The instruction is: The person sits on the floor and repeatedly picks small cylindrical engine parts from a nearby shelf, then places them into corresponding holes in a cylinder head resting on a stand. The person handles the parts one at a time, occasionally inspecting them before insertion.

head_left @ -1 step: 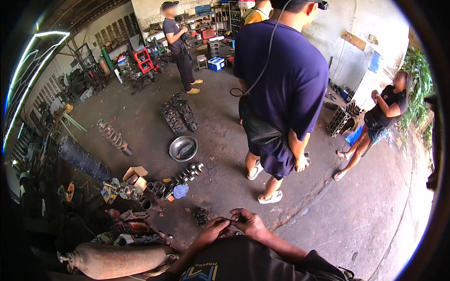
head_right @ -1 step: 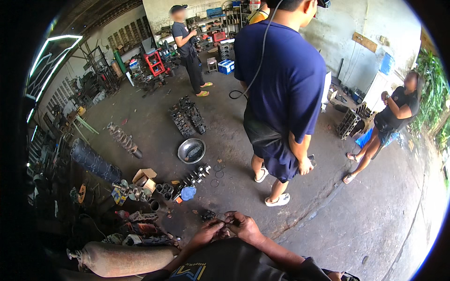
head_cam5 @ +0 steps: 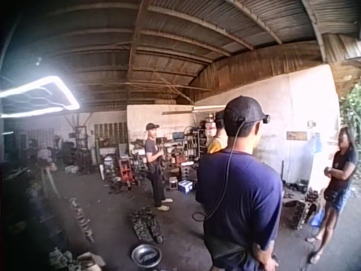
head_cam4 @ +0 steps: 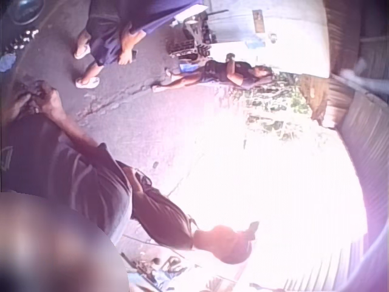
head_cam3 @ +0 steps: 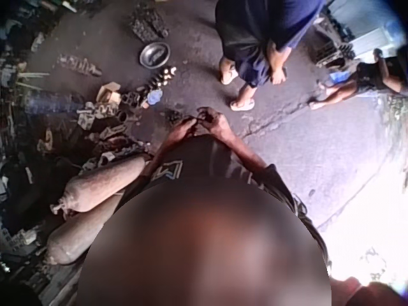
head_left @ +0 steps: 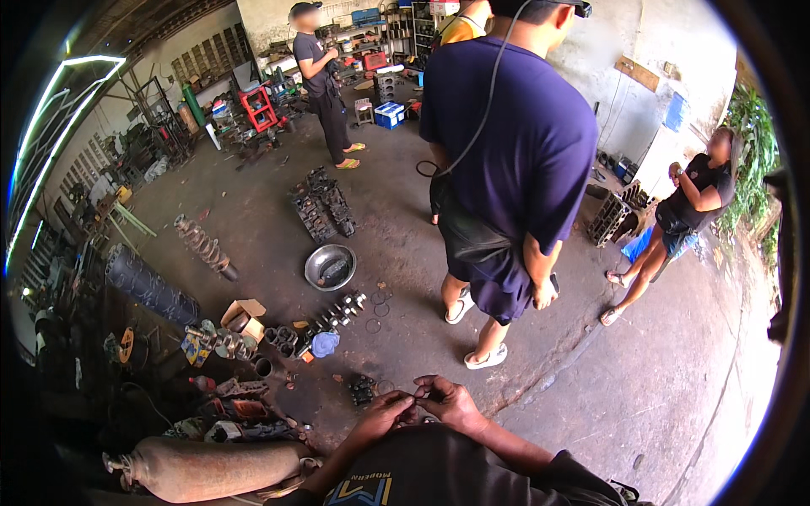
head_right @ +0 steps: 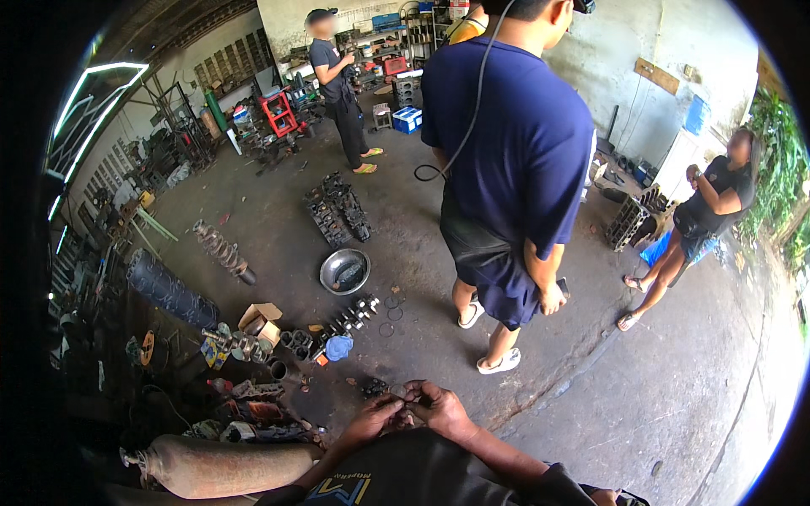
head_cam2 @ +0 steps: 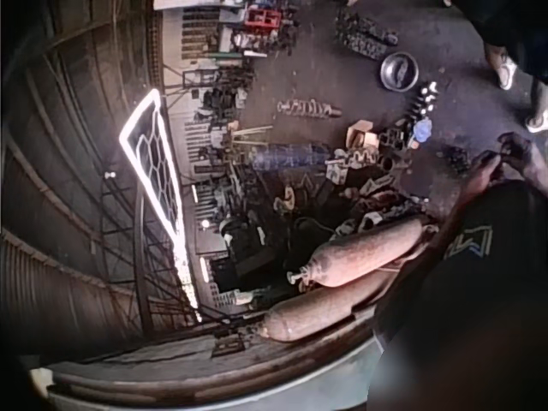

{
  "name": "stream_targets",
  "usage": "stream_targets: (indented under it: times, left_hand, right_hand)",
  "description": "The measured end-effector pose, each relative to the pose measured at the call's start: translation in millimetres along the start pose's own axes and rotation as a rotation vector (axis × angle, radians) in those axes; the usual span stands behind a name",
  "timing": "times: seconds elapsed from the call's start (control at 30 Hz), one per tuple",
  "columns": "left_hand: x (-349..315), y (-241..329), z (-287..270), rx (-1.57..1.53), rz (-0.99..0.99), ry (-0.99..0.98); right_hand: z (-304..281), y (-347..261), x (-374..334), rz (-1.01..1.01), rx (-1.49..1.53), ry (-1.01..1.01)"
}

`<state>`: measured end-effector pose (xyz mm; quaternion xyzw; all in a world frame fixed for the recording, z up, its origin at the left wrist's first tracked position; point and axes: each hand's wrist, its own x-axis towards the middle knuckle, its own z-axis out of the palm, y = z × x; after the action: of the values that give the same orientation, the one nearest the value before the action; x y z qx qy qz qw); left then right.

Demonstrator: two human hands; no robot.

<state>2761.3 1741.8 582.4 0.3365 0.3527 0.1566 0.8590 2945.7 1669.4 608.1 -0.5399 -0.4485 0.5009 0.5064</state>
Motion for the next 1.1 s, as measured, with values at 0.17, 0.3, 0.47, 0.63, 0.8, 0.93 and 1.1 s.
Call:
stream_targets:
  times: [0.17,0.3,0.47,0.63,0.8,0.93,1.1]
  left_hand:
    - [-1.5,1.2,3.4,0.032,0.010,0.023]
    - [-0.3,1.5,2.2,0.043,-0.028,0.029]
    - [0.0,1.1,1.2,0.074,-0.016,-0.015]
    - [-0.9,1.8,2.3,0.062,-0.019,-0.026]
    - [-5.3,2.3,4.4,0.000,-0.067,0.004]
    - [-8.2,1.9,3.7,-0.026,-0.042,0.011]
    - [-9.4,0.3,-1.3,0.029,-0.066,0.024]
  right_hand:
    - [2.2,-1.3,-1.7,0.005,-0.006,0.033]
    - [1.3,4.8,-2.9,-0.005,-0.005,0.035]
    - [0.9,6.2,-4.9,-0.026,-0.011,0.033]
    - [2.7,1.6,-5.8,-0.008,0.002,0.042]
    - [2.6,-4.1,-7.0,-0.043,-0.073,0.043]
    - [3.5,-7.4,-7.3,-0.028,-0.120,0.028]
    - [7.9,-5.6,-6.1,-0.017,-0.148,0.009]
